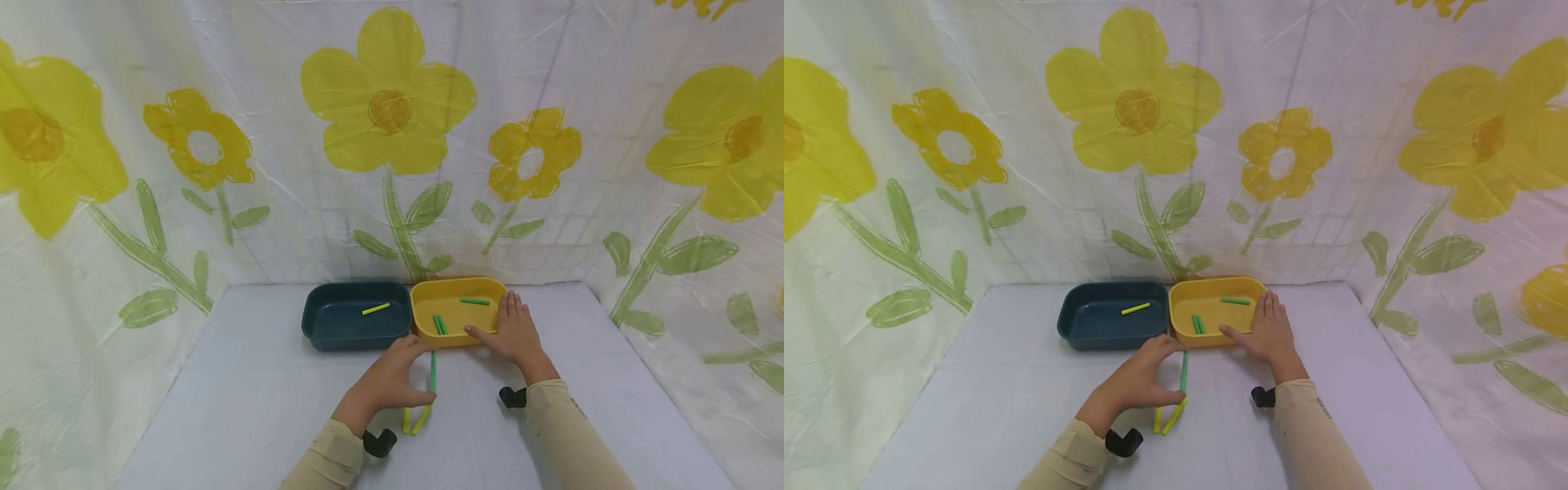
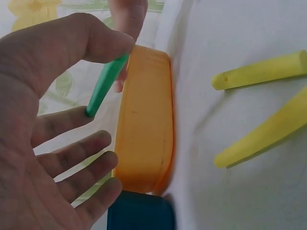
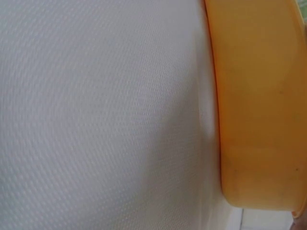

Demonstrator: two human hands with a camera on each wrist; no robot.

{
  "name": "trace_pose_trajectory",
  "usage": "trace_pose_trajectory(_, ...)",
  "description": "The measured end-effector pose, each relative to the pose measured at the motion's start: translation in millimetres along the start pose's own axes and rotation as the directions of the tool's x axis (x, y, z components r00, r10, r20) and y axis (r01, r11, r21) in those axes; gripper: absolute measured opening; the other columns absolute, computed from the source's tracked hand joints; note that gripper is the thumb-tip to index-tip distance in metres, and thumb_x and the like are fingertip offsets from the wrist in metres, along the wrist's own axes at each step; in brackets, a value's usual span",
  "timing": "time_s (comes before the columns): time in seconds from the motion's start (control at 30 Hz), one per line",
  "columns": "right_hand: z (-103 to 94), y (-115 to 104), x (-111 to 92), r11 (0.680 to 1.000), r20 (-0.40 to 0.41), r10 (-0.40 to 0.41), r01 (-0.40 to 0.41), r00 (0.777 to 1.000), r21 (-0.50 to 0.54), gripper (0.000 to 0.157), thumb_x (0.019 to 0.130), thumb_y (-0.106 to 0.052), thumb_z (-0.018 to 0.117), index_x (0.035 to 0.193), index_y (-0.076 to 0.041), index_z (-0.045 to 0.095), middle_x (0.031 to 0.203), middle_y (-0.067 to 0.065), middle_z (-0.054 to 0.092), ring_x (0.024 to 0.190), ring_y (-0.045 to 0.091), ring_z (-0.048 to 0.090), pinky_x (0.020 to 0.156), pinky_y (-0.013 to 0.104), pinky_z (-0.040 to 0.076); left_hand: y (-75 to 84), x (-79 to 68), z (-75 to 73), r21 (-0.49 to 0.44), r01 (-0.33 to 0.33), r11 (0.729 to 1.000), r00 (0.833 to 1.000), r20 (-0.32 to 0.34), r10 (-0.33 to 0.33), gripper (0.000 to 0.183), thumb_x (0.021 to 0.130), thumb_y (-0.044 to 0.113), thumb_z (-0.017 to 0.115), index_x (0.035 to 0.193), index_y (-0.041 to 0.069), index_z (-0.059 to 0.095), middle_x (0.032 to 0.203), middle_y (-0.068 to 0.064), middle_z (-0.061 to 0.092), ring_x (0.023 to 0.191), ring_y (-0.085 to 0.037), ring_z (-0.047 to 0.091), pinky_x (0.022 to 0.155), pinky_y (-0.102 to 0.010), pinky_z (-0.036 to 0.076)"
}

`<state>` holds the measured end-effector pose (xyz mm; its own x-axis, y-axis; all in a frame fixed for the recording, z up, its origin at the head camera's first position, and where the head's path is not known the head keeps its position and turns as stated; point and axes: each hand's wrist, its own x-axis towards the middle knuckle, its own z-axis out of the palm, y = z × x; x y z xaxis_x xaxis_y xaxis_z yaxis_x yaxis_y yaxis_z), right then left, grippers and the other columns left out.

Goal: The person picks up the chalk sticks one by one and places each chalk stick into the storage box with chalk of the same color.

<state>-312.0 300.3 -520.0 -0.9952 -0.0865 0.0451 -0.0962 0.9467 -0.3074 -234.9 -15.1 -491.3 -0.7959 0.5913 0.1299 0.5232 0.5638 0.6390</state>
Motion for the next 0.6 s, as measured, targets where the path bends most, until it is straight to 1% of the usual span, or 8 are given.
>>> trace_pose_trajectory(0.13,-0.3,-0.5,-0.2,1.000,-0.005,-0.003,0.003,1.000,-0.003,0.133,0.092,-0.086,0.049,0.163,0.016,0.002,0.172,0.037,-0.003,0.162,0.053,0.001,0.132,0.065,0.004,0.9,0.2,-0.4,0.033,0.008,0.999,0.998,-0.058,-0.006,0.076,0.083,0.039,0.091,0.149,0.015,0.061,0.142,-0.004,0.061,0.129,-0.019,0.057,0.110,-0.046,0.054)
trace_pose_trajectory(0.3,-0.6,-0.7,-0.2,1.000,-0.012,-0.004,0.004,1.000,-0.009,0.133,0.092,-0.087,0.048,0.163,0.016,0.003,0.173,0.037,0.001,0.162,0.053,0.003,0.132,0.065,0.005,0.8,1.6,-0.5,0.084,0.042,0.996,0.987,-0.157,-0.028,0.077,0.083,0.040,0.090,0.148,0.011,0.061,0.135,-0.007,0.064,0.117,-0.021,0.061,0.102,-0.046,0.056)
trace_pose_trajectory(0.43,-0.2,-0.5,0.0,1.000,-0.017,-0.005,0.004,1.000,-0.009,0.133,0.092,-0.086,0.049,0.163,0.017,0.004,0.173,0.038,0.003,0.162,0.053,0.003,0.132,0.065,0.005,-0.3,3.7,-0.4,0.097,0.061,0.993,0.979,-0.202,-0.041,0.077,0.083,0.040,0.090,0.148,0.010,0.061,0.134,-0.007,0.064,0.117,-0.021,0.061,0.103,-0.046,0.057)
trace_pose_trajectory(0.6,1.6,0.4,0.1,1.000,-0.012,0.001,-0.001,1.000,-0.009,0.134,0.091,-0.087,0.049,0.163,0.017,0.003,0.173,0.037,0.002,0.162,0.053,0.003,0.132,0.065,0.005,-1.5,5.6,0.6,0.161,0.096,0.982,0.965,-0.257,-0.052,0.077,0.083,0.044,0.088,0.146,0.009,0.062,0.134,-0.006,0.064,0.119,-0.022,0.062,0.103,-0.046,0.057)
